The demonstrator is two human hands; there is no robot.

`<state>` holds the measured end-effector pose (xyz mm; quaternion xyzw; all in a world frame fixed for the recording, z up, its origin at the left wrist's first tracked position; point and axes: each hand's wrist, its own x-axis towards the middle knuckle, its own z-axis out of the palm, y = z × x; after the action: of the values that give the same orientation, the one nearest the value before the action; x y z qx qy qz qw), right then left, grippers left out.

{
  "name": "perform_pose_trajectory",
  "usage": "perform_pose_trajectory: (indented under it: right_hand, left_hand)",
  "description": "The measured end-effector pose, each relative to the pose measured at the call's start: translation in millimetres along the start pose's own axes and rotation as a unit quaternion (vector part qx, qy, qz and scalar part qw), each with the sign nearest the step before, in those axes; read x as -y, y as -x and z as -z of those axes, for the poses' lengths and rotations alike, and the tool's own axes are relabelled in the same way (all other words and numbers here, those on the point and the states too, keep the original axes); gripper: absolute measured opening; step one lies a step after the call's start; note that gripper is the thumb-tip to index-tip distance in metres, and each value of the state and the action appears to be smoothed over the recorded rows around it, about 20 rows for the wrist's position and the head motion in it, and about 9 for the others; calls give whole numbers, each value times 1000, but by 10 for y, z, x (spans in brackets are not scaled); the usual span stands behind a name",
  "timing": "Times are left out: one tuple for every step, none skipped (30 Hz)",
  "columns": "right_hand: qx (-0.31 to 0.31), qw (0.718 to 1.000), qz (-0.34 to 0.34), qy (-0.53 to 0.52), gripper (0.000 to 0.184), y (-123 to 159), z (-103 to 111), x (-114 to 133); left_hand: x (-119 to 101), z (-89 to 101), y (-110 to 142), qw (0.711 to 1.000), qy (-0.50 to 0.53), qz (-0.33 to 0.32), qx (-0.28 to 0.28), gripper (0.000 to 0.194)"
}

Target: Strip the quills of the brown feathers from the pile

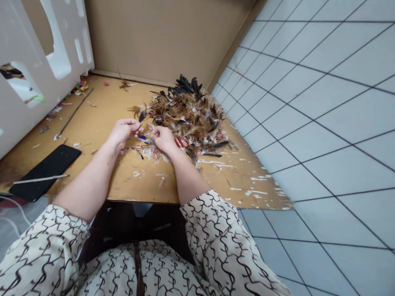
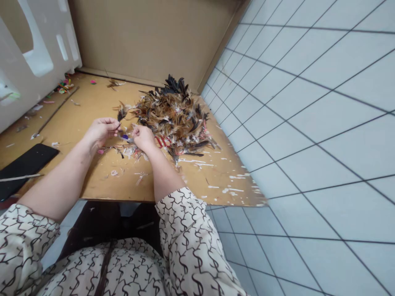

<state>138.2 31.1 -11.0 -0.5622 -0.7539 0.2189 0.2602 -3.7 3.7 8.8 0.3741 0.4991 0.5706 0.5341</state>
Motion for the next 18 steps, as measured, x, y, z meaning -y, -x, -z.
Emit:
perform_pose_trajectory:
  right_hand:
    - [-6,1000,1,-18,13,-8,0,-8]
    - [-7,999,3,-36,12,-11,1,-11]
    - [0,998,7,-56,10,-10,5,-8]
    - [12,997,15,-76,8,-4,12,0]
    - [31,995,25,-96,7,8,22,14]
    - [54,991,37,-116,5,23,36,32]
    - [78,987,49,-134,5,40,51,52]
    - [100,982,59,-150,5,57,67,71]
    - [118,977,66,-165,7,70,80,86]
    - [128,973,70,-176,8,78,90,96]
    - [126,972,72,-183,9,79,94,97]
    - [111,974,70,-184,10,73,91,90]
    - [87,978,64,-181,10,61,82,76]
    - [55,982,55,-171,9,45,68,56]
    - [27,986,46,-158,9,27,51,35]
    - [8,989,37,-140,10,10,32,14]
    - [-3,993,38,-114,13,-3,15,-2]
    - [-9,996,44,-81,15,-11,1,-13]
  left_hand:
    - [-1,10,-5,1000,0,-2,-1,15]
    - [-1,19,-9,1000,0,-3,-2,15]
    - [-1,26,-12,1000,1,-4,-3,16]
    - [0,31,-13,1000,2,-5,-3,16]
    - [2,34,-13,1000,3,-6,-2,16]
    - [2,35,-11,1000,5,-8,-1,16]
    - [3,34,-9,1000,8,-9,-1,16]
    - [3,33,-6,1000,12,-10,-3,15]
    - [2,33,-3,1000,16,-10,-6,15]
    - [1,32,-2,1000,20,-9,-8,14]
    - [-1,33,-1,1000,24,-8,-10,14]
    - [-2,36,-2,1000,27,-8,-11,13]
    - [-4,39,-4,999,29,-8,-10,12]
    - [-5,43,-6,999,31,-8,-9,12]
    - [-6,46,-8,999,31,-9,-8,12]
    - [-7,50,-10,999,31,-9,-6,13]
    - [-8,52,-11,999,31,-10,-5,13]
    - [-10,52,-11,999,31,-11,-4,14]
